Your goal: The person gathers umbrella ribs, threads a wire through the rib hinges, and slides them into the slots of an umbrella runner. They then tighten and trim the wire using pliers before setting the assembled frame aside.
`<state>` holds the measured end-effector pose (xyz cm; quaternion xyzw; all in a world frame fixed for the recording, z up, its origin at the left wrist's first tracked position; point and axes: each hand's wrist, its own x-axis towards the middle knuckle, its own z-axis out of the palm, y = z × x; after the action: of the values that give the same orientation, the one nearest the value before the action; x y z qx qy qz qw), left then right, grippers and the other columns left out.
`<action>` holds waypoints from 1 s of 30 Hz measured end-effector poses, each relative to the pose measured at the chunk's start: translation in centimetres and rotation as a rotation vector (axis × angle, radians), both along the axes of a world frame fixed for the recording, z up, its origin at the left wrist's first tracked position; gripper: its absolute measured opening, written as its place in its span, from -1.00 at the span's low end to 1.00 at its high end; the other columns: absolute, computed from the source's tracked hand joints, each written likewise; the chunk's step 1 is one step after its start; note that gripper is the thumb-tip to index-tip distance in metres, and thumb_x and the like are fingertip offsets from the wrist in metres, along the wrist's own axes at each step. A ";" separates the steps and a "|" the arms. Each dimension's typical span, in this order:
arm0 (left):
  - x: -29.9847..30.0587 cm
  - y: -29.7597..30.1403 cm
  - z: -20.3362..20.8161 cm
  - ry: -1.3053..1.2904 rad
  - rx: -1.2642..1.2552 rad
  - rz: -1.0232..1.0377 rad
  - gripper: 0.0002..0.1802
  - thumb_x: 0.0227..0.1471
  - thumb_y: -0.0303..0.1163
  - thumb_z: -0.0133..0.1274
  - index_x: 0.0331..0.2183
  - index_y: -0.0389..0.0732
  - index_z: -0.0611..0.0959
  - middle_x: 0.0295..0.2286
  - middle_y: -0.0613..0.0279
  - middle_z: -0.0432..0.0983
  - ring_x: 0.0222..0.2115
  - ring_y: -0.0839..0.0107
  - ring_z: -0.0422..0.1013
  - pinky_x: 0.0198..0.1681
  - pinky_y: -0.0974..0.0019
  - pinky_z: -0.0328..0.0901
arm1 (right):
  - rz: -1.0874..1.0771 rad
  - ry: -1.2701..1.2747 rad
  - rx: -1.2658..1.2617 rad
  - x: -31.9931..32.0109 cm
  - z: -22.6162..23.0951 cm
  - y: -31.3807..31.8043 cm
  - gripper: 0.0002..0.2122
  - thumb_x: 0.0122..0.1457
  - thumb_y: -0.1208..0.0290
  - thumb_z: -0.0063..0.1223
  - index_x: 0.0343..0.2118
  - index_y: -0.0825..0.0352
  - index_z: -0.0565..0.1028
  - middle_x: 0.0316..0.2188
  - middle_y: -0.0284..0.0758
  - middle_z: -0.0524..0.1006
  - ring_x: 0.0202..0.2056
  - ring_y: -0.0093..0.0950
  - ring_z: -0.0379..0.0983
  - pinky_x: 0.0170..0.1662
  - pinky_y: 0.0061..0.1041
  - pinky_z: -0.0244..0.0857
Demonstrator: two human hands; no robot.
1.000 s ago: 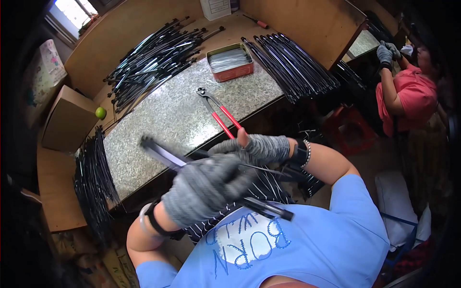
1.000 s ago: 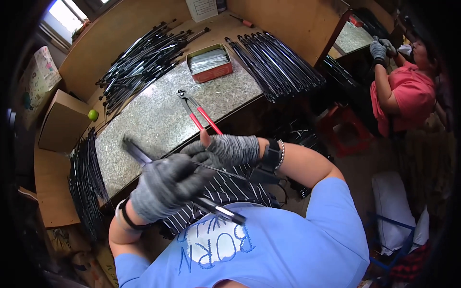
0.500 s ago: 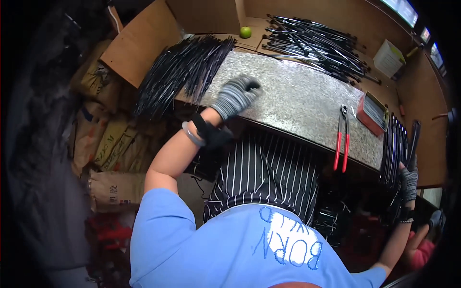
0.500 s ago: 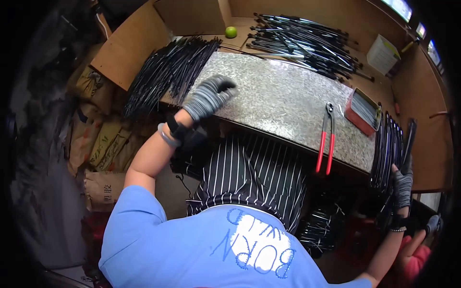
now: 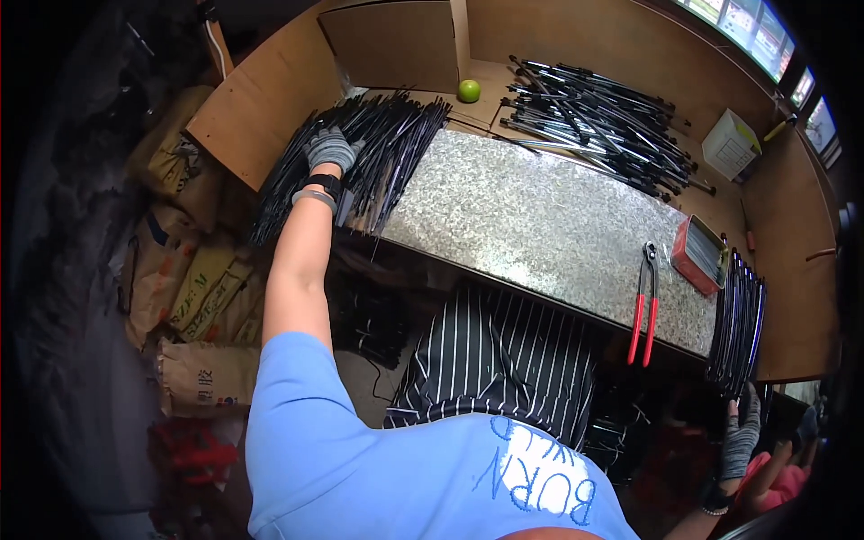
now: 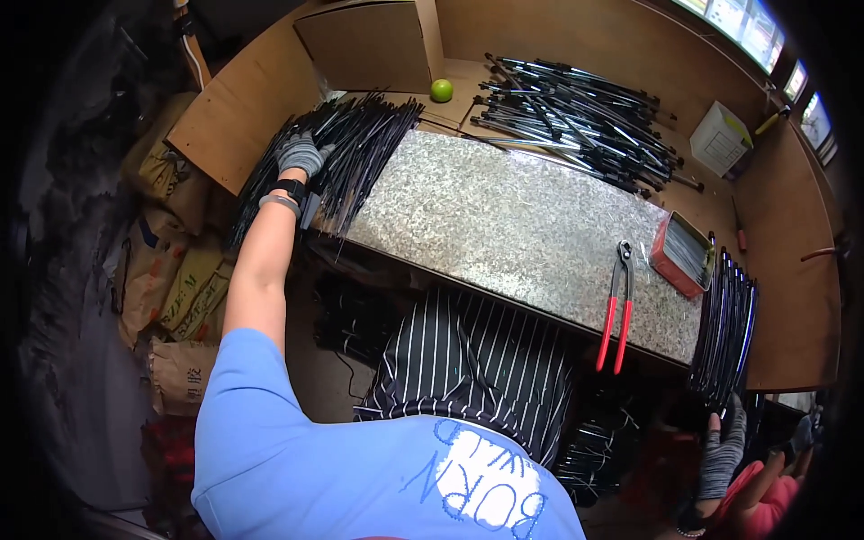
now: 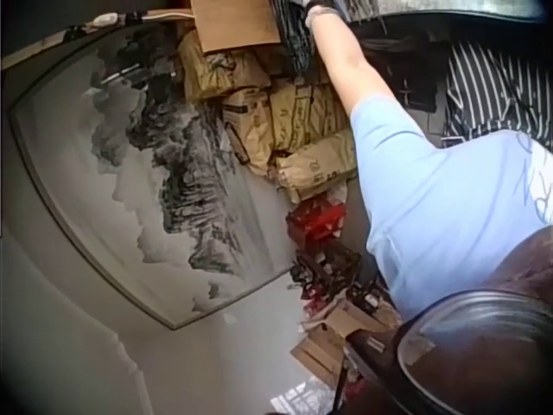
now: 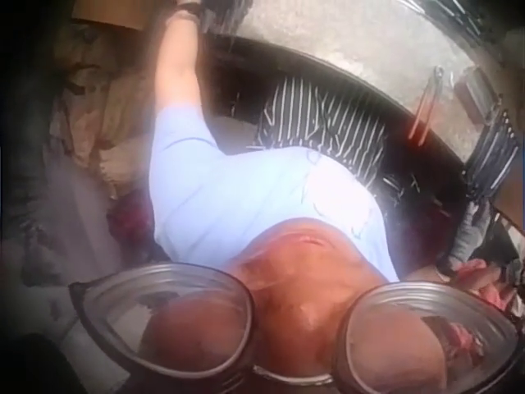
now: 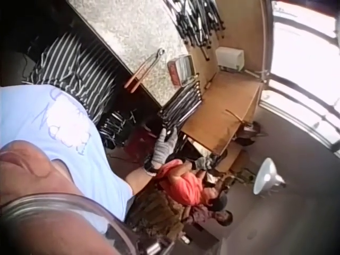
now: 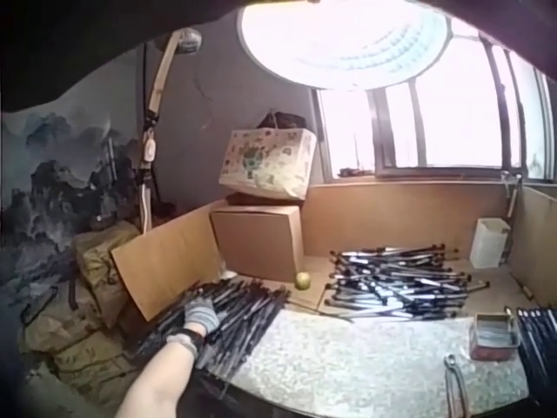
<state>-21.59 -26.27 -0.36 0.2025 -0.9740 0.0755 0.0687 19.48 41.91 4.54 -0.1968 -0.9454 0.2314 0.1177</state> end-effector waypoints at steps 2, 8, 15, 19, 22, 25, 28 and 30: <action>-0.2 1.7 1.1 -0.211 0.019 0.060 -0.25 -0.08 0.14 -0.15 0.00 -0.24 0.30 0.03 -0.05 0.13 0.05 0.12 0.10 0.08 0.12 0.03 | 0.094 0.037 -0.174 -1.3 -0.1 -5.2 -0.61 0.05 0.43 -0.03 -0.02 0.36 0.29 -0.09 -0.16 0.36 -0.06 -0.28 0.28 0.03 -0.44 0.10; -0.9 2.5 -1.3 -0.065 -0.014 -0.138 -0.42 -0.02 -0.01 -0.17 -0.09 -0.26 0.39 -0.07 -0.10 0.26 -0.06 0.07 0.22 -0.02 0.11 0.14 | 0.370 0.154 0.301 -9.4 -4.7 -15.1 -0.59 -0.01 0.37 0.03 -0.05 0.29 0.32 -0.16 -0.14 0.36 -0.11 -0.18 0.27 -0.03 -0.34 0.15; -0.3 3.4 -0.9 0.310 0.091 -0.265 -0.54 0.00 -0.14 -0.17 -0.16 -0.28 0.43 -0.21 -0.22 0.35 -0.25 -0.05 0.35 -0.20 0.06 0.27 | 0.179 -0.005 0.339 -13.4 -7.8 -14.4 -0.63 -0.05 0.38 0.05 -0.11 0.24 0.40 -0.22 -0.17 0.39 -0.19 -0.21 0.30 -0.09 -0.35 0.19; 1.7 4.9 -1.6 0.238 0.214 -0.252 -0.51 0.03 -0.13 -0.22 -0.17 -0.37 0.41 -0.29 -0.18 0.42 -0.26 -0.03 0.34 -0.16 0.11 0.24 | 0.111 -0.160 0.367 -12.5 -7.7 -10.3 -0.64 -0.06 0.39 0.05 -0.12 0.23 0.40 -0.20 -0.16 0.37 -0.20 -0.23 0.29 -0.10 -0.34 0.19; 1.9 5.6 -1.1 0.298 0.394 -0.211 -0.50 0.02 -0.18 -0.19 -0.11 -0.38 0.35 -0.33 -0.28 0.41 -0.30 -0.09 0.36 -0.25 0.06 0.28 | 0.027 -0.240 0.415 -12.6 -6.8 -9.8 -0.64 -0.05 0.39 0.04 -0.11 0.24 0.39 -0.17 -0.15 0.36 -0.17 -0.22 0.28 -0.08 -0.34 0.17; 2.6 7.1 -0.8 0.430 0.494 -0.288 -0.53 0.01 -0.19 -0.16 -0.13 -0.36 0.37 -0.35 -0.27 0.41 -0.31 -0.09 0.36 -0.24 0.08 0.28 | 0.075 0.092 0.558 -11.9 -6.6 -11.0 -0.63 -0.05 0.39 0.05 -0.11 0.26 0.39 -0.17 -0.17 0.36 -0.13 -0.21 0.25 -0.03 -0.33 0.12; 2.9 8.4 -1.1 0.516 0.659 -0.371 -0.61 0.03 -0.20 -0.15 -0.19 -0.30 0.38 -0.47 -0.08 0.38 -0.45 0.09 0.33 -0.38 0.18 0.27 | 0.113 0.133 0.490 -11.9 -5.8 -13.5 -0.63 -0.06 0.38 0.07 -0.12 0.28 0.39 -0.17 -0.17 0.36 -0.11 -0.21 0.23 0.00 -0.33 0.09; 3.5 9.1 -1.1 0.548 0.885 -0.460 -0.74 0.07 -0.22 -0.16 -0.29 -0.20 0.41 -0.69 0.29 0.30 -0.71 0.46 0.29 -0.68 0.38 0.26 | 0.133 0.152 0.452 -12.2 -5.6 -14.5 -0.62 -0.06 0.38 0.08 -0.12 0.28 0.39 -0.17 -0.18 0.36 -0.10 -0.21 0.22 0.01 -0.32 0.07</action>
<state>-18.12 -17.20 -1.44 0.0068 -0.8783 -0.4122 0.2423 7.30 27.37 -1.03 -0.0850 -0.9725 0.0355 0.2138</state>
